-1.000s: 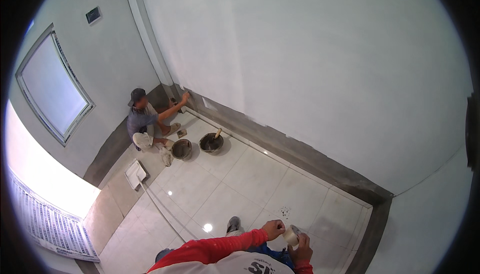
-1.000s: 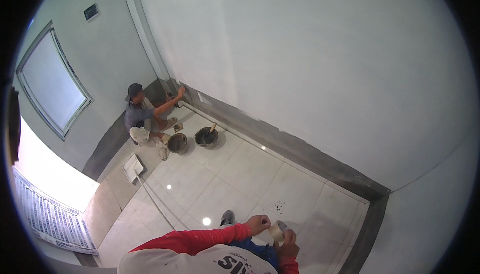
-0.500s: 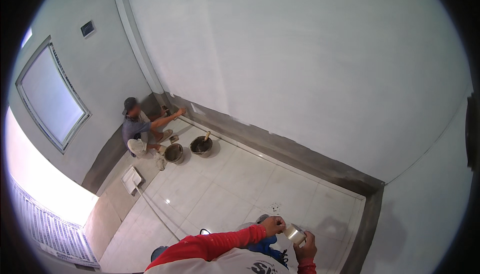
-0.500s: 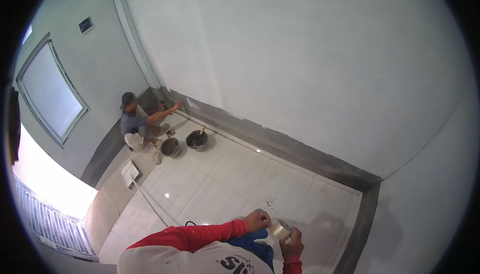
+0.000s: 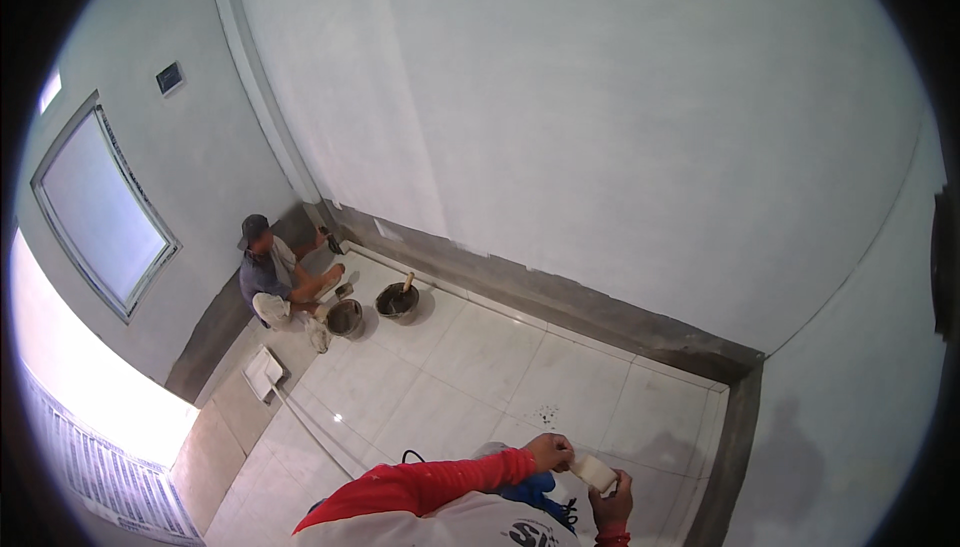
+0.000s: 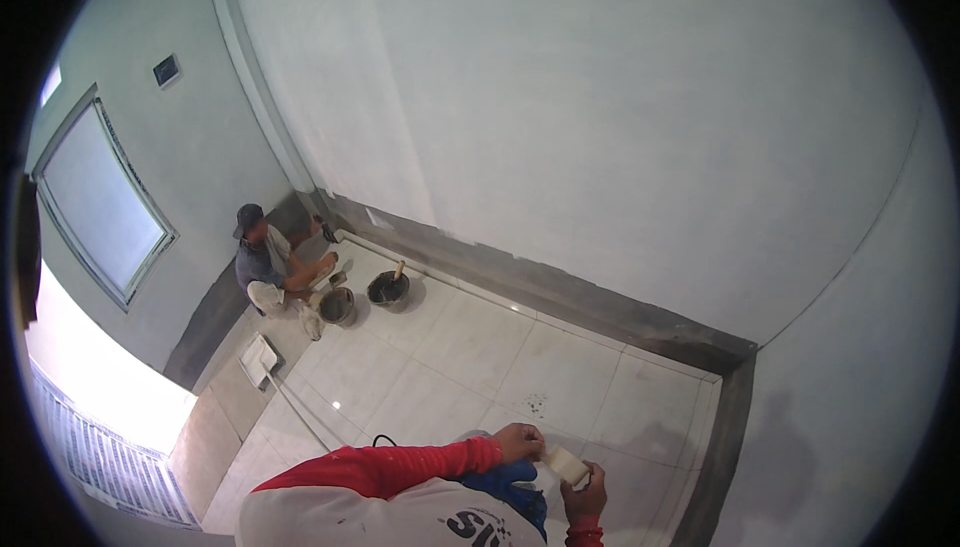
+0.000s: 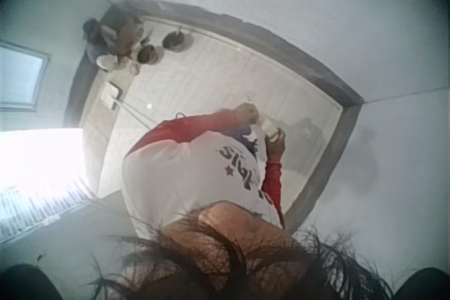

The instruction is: The person walks through a construction site and applies masking tape around a wall electrical outlet and a light switch. They use a small tool to smooth the tape edges and ensure coverage around the fixtures.

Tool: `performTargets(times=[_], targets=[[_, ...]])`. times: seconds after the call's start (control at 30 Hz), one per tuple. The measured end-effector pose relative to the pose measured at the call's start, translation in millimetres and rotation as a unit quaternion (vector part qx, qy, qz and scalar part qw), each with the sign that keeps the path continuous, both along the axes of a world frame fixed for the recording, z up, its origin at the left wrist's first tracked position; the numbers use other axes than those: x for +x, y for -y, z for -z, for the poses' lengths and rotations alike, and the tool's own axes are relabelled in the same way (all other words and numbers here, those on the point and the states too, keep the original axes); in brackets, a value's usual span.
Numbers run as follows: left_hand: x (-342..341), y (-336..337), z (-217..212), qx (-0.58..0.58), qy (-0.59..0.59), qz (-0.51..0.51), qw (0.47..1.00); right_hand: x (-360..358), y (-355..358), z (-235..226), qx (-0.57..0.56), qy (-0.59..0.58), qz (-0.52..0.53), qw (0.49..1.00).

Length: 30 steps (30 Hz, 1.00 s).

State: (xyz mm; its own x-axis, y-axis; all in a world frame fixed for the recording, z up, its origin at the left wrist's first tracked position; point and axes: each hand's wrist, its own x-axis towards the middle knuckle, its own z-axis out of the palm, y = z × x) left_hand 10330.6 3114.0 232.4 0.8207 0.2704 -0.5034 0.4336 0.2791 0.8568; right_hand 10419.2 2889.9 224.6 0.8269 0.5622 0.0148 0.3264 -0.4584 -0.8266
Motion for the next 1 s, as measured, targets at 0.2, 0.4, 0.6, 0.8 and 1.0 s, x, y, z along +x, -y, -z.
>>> performTargets(times=[0.2, 0.4, 0.6, 0.8, 1.0], targets=[[-15, -6, -19, 0.043, -0.03, 0.02, 0.998, -13, -10, 18, 0.055, -0.048, 0.012, 0.997], [-24, -12, -16, 0.005, -0.043, -0.015, 0.999, -19, -19, 25, 0.068, -0.048, 0.008, 0.997], [-28, -18, -11, -0.125, -0.045, -0.069, 0.989, -35, -38, 19, 0.272, -0.303, 0.102, 0.908], [-26, -24, 15, 0.29, 0.069, 0.043, 0.953, -32, -59, 14, 0.333, -0.385, 0.098, 0.855], [-21, -45, 11, 0.517, -0.058, 0.004, 0.854, 2, -39, 34, 0.192, -0.363, 0.104, 0.906]])
